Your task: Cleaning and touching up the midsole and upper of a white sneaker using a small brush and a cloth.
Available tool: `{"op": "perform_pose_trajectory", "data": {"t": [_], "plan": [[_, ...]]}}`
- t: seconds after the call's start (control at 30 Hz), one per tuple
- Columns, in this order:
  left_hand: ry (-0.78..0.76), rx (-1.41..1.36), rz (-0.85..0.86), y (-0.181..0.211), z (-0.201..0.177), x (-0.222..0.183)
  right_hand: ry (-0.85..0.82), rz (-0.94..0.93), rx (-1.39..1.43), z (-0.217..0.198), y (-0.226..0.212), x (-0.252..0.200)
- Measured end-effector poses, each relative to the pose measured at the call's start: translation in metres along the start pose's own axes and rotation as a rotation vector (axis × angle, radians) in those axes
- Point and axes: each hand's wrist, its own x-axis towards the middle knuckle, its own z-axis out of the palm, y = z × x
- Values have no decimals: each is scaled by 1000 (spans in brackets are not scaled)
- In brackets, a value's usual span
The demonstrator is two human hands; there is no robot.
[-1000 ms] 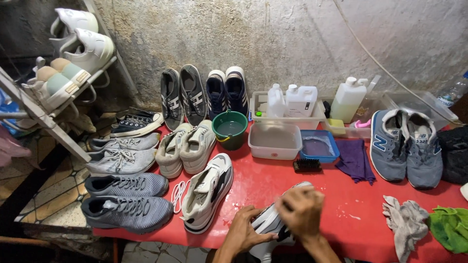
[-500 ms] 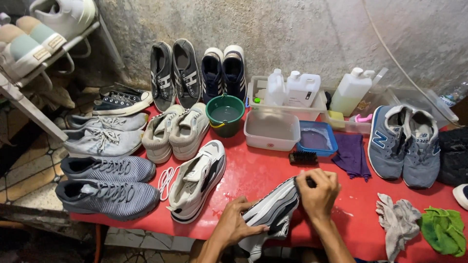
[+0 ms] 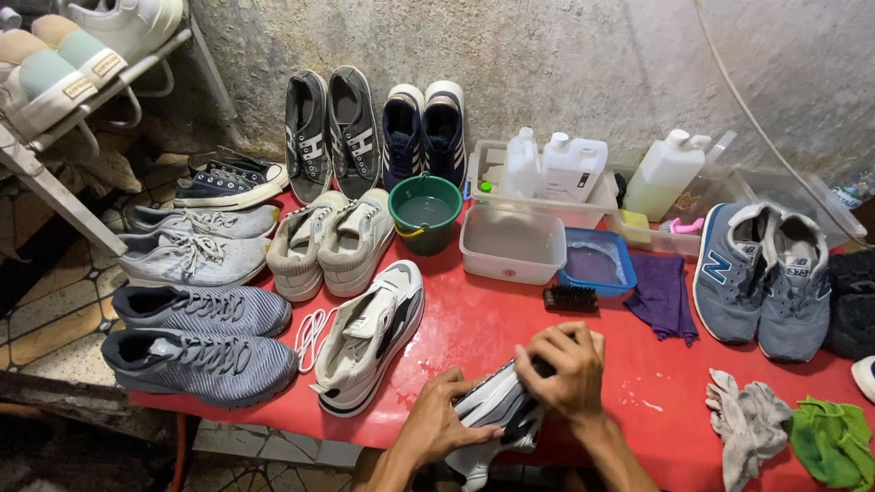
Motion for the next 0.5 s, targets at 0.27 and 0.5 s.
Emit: {"op": "perform_pose_trajectory", "data": {"t": [0.27, 0.5], "plan": [[25, 36, 5, -17, 11, 2, 21, 32, -51, -1, -16, -1], [51, 10, 1, -12, 11, -1, 103, 174, -61, 5, -8, -9]]}}
